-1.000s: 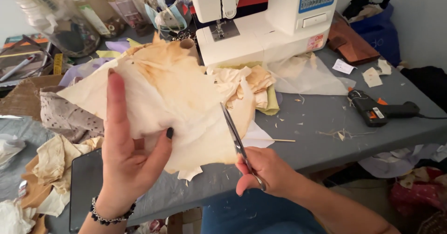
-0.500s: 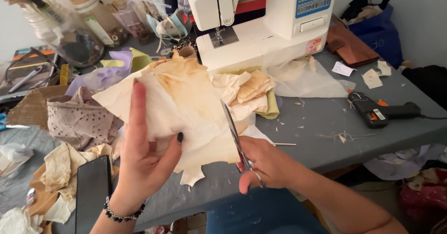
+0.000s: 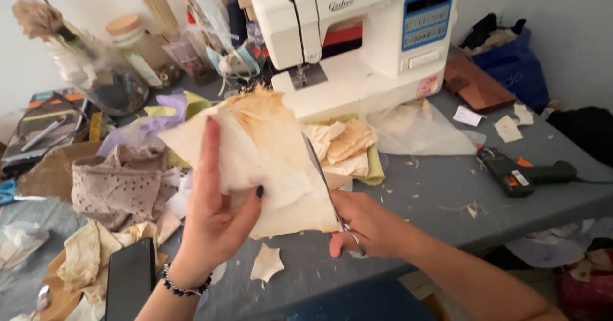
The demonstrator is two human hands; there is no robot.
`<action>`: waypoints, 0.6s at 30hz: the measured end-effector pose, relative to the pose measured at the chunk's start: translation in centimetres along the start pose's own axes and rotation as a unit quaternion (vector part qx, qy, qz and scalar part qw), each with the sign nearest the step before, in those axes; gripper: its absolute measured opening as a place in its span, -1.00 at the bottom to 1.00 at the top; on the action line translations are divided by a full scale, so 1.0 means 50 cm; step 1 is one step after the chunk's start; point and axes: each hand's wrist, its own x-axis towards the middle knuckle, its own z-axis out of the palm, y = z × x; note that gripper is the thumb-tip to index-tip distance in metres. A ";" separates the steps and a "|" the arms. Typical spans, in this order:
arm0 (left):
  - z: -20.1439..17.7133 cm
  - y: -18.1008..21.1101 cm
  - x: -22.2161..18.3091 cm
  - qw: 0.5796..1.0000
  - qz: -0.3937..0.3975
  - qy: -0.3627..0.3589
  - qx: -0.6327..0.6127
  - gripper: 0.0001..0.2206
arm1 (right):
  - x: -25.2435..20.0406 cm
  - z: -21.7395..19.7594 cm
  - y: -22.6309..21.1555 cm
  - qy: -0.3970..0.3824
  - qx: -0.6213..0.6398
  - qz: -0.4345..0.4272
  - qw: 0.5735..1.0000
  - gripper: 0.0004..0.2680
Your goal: Assembling a decorative flower by layering fabric petals onto a stick using a glue gun and trimming fabric with scissors.
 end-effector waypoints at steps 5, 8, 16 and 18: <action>0.017 -0.026 0.014 0.999 -0.002 -0.022 -0.050 -0.21 | 0.026 -0.036 -0.014 -0.002 -0.018 -0.063 0.998 -0.28; 0.019 -0.029 0.021 0.997 -0.019 -0.031 -0.074 -0.20 | 0.029 -0.036 -0.011 0.027 -0.024 -0.042 0.998 -0.31; 0.011 -0.027 0.022 0.994 -0.050 -0.034 -0.089 -0.19 | 0.021 -0.017 0.027 0.058 -0.016 0.027 0.998 -0.52; 0.009 -0.020 0.022 0.993 -0.068 -0.034 -0.092 -0.18 | 0.028 -0.025 0.016 0.049 -0.034 0.008 0.998 -0.46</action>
